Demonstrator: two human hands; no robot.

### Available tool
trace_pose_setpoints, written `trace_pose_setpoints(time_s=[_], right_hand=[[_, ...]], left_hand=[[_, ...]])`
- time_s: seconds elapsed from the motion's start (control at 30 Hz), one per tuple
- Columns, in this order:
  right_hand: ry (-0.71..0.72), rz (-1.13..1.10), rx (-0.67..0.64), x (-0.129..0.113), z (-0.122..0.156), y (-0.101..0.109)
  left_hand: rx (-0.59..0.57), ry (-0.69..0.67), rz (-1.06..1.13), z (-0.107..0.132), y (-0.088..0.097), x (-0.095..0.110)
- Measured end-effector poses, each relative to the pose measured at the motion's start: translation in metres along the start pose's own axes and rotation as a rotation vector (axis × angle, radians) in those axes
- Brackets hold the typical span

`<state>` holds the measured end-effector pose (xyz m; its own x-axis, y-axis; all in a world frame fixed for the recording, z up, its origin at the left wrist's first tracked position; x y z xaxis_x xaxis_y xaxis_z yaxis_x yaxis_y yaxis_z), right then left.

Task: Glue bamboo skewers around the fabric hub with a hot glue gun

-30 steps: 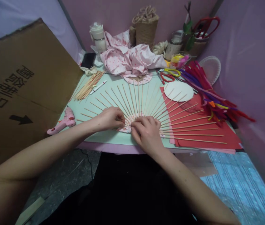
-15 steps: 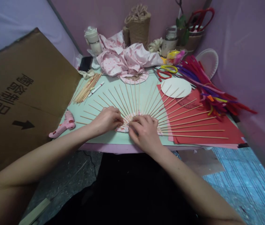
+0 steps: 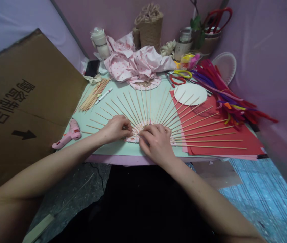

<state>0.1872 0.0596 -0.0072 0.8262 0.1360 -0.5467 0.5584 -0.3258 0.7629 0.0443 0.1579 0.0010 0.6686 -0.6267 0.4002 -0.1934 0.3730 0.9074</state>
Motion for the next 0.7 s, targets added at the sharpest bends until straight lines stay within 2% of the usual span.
trace_pose_setpoints(time_s=[0.17,0.4,0.7], right_hand=[[-0.004,0.000,-0.004,-0.0005,-0.0008,0.0006],[-0.006,0.000,-0.009,-0.0014,-0.0006,0.0004],[0.004,0.015,-0.019,-0.0010,0.0003,-0.0016]], left_hand=[[-0.036,0.045,0.013,-0.0024,0.0013,0.0028],[-0.149,0.128,0.104,-0.0076,0.0020,0.0065],[-0.193,0.144,0.147,-0.0088,0.0001,0.0056]])
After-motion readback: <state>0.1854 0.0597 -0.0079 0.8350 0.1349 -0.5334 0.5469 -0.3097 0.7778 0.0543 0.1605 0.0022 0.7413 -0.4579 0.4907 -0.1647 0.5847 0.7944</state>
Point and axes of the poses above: each hand's wrist, its own z-axis away from the middle knuckle, its own y-axis out of the back of the hand, x = y × z, the point moved 5 cm from there along -z, towards the middle knuckle, and after that the axes turned 14 degrees about -y, right-handed, at the moved point
